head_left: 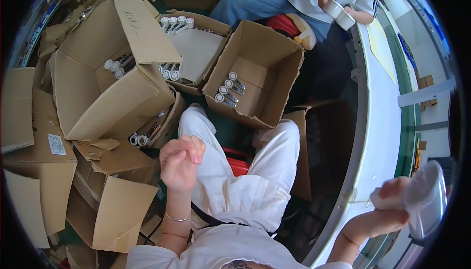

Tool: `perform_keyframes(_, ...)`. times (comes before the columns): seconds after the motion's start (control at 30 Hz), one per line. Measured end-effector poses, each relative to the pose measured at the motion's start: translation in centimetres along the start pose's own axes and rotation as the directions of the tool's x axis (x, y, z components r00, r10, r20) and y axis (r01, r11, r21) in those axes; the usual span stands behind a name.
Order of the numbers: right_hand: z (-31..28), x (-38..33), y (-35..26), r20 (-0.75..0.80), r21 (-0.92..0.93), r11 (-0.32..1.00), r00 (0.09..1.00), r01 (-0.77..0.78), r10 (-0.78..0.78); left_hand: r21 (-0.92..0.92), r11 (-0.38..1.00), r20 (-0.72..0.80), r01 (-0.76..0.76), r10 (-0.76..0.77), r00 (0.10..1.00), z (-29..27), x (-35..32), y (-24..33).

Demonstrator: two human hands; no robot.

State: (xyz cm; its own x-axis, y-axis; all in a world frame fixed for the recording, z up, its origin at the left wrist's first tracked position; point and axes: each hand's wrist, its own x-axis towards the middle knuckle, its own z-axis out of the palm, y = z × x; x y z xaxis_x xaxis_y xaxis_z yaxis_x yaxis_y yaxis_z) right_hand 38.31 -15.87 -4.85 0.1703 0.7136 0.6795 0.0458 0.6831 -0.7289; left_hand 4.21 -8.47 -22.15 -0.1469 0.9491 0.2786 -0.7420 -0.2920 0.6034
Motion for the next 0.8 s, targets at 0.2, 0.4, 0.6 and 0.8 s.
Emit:
perform_keyframes(0.2, 2.5, 1.9, 0.1, 0.413, 0.208, 0.969, 0.91, -0.131, 0.034, 0.011, 0.997, -0.022, 0.07, -0.07, 0.997, -0.2, -0.3, -0.6)
perform_keyframes(0.4, 1.0, 2.4, 4.5, -0.143, -0.174, 0.984, 0.987, 0.044, -0.07, 0.021, 0.975, 0.028, 0.223, -0.223, 0.974, 1.1, -2.0, -1.3)
perform_keyframes(0.6, -0.2, 3.9, 1.6, 0.677, 0.59, 0.607, 0.736, -0.532, -0.014, -0.02, 0.949, 0.003, 0.315, -0.315, 0.949, 0.6, -3.6, -1.9)
perform_keyframes(0.8, 3.8, 5.3, 2.7, 0.582, 0.548, 0.638, 0.794, -0.54, 0.172, -0.023, 0.949, -0.016, 0.316, -0.316, 0.949, 0.2, -3.1, -2.3)
